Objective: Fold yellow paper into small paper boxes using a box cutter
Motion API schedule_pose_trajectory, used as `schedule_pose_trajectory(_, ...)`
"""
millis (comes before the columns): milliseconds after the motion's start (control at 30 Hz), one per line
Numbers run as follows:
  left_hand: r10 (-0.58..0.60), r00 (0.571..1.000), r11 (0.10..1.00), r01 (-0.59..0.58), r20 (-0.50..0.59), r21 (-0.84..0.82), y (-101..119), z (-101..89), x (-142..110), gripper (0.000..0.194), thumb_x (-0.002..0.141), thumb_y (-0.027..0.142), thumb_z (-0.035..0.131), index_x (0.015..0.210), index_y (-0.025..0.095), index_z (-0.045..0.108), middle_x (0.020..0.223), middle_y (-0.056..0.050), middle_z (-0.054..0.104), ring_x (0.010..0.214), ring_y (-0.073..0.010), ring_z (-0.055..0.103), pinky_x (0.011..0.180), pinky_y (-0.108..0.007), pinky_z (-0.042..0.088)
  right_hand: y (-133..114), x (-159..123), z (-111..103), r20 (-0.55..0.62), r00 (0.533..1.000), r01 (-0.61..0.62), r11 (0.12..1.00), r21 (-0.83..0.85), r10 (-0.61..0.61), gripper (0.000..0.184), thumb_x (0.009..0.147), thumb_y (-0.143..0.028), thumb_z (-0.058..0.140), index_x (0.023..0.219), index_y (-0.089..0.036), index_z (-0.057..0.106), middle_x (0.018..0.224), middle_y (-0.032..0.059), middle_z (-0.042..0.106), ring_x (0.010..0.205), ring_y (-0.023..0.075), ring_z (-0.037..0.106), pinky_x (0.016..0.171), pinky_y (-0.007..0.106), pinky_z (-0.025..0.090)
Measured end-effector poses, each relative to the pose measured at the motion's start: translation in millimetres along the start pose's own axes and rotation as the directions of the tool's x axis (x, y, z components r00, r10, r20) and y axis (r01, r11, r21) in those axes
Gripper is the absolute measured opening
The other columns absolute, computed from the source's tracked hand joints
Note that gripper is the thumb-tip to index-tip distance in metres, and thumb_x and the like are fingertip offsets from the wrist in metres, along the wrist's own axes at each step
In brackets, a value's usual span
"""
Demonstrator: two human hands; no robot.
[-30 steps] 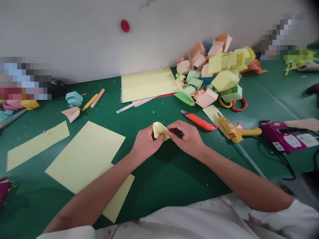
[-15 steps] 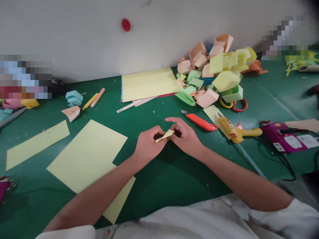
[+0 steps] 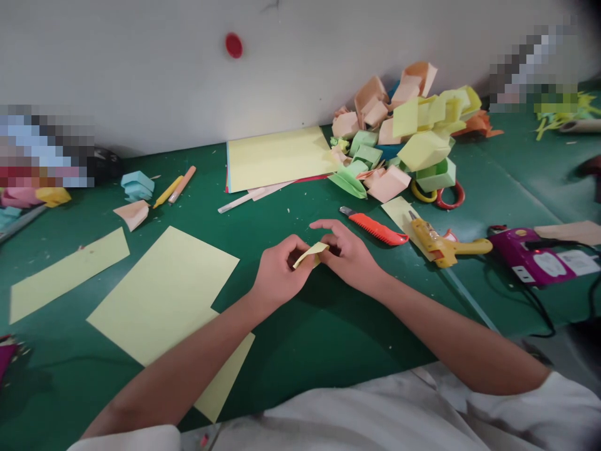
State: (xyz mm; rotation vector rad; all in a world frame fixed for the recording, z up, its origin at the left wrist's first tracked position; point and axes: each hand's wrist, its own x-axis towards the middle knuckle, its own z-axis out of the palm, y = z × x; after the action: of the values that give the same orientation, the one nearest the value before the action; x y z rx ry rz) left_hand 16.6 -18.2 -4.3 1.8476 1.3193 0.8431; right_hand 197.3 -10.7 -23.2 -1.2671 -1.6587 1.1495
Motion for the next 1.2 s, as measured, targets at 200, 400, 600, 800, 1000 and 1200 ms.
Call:
schedule_pose_trajectory(200, -0.011, 1.0, 1.0, 0.01, 0.019, 0.013, 0.5, 1.5, -0.2, 0.021, 0.091, 0.038, 0.058, 0.078, 0.021, 0.055, 0.066, 0.003, 0.056, 0.055, -0.0106, 0.046, 0.049, -0.023, 0.032, -0.5, -0.6, -1.1, -0.046, 0.999, 0.021, 1.0, -0.01, -0.021, 0.055, 0.079, -0.014, 0.056, 0.132, -0.028, 0.046, 0.061, -0.0098, 0.046, 0.056, 0.0137, 0.046, 0.054, 0.029, 0.037)
schedule_pose_trajectory(400, -0.049, 0.999, 0.998, 0.049, -0.013, 0.046, -4.4, -0.6, 2.5, 0.015, 0.091, 0.034, 0.056, 0.082, 0.022, 0.059, 0.069, 0.003, 0.058, 0.055, -0.0109, 0.047, 0.048, -0.023, 0.031, 5.5, 0.2, -0.2, -0.004, 1.0, 0.021, 1.0, 0.009, -0.021, 0.048, 0.08, -0.014, 0.055, 0.126, -0.026, 0.048, 0.068, -0.0078, 0.049, 0.06, 0.0138, 0.048, 0.056, 0.028, 0.037)
schedule_pose_trajectory(600, -0.014, 1.0, 0.999, 0.013, 0.022, 0.044, -3.9, 1.8, 1.9, 0.011, 0.088, 0.031, 0.059, 0.084, 0.021, 0.06, 0.073, 0.003, 0.063, 0.058, -0.0102, 0.049, 0.051, -0.022, 0.032, 4.0, -0.3, 0.3, -0.01, 0.999, 0.05, 0.997, -0.053, -0.051, 0.055, 0.077, -0.008, 0.054, 0.129, -0.026, 0.048, 0.067, -0.0084, 0.047, 0.059, 0.0135, 0.045, 0.057, 0.029, 0.036)
schedule_pose_trajectory(800, 0.006, 0.999, 0.995, -0.01, 0.039, 0.099, -1.9, 1.1, 1.6, 0.012, 0.087, 0.031, 0.058, 0.081, 0.021, 0.057, 0.069, 0.005, 0.058, 0.055, -0.0097, 0.046, 0.05, -0.023, 0.03, 5.9, 0.6, 0.1, -0.023, 0.999, 0.031, 0.999, -0.018, -0.031, 0.053, 0.078, -0.009, 0.056, 0.127, -0.027, 0.048, 0.063, -0.0095, 0.04, 0.055, 0.013, 0.041, 0.053, 0.027, 0.033)
schedule_pose_trajectory(1000, -0.044, 0.999, 0.99, 0.04, 0.026, 0.137, -5.8, -12.3, 10.8, 0.025, 0.089, 0.032, 0.05, 0.067, 0.02, 0.047, 0.057, 0.005, 0.044, 0.051, -0.0104, 0.038, 0.049, -0.026, 0.024, 3.3, -3.4, -4.1, -0.065, 0.969, 0.229, 0.968, -0.106, -0.236, 0.043, 0.087, -0.02, 0.06, 0.129, -0.026, 0.051, 0.1, 0.0038, 0.057, 0.075, 0.016, 0.053, 0.063, 0.031, 0.048)
schedule_pose_trajectory(1200, -0.09, 0.988, 0.991, 0.076, 0.125, 0.111, -6.7, -18.6, 16.1, 0.029, 0.088, 0.032, 0.048, 0.062, 0.019, 0.051, 0.056, 0.003, 0.049, 0.051, -0.0109, 0.045, 0.049, -0.027, 0.024, -0.4, -4.1, -5.6, -0.087, 0.951, 0.286, 0.952, -0.111, -0.296, 0.021, 0.093, -0.026, 0.059, 0.114, -0.024, 0.063, 0.096, 0.0047, 0.064, 0.078, 0.0168, 0.061, 0.067, 0.031, 0.053)
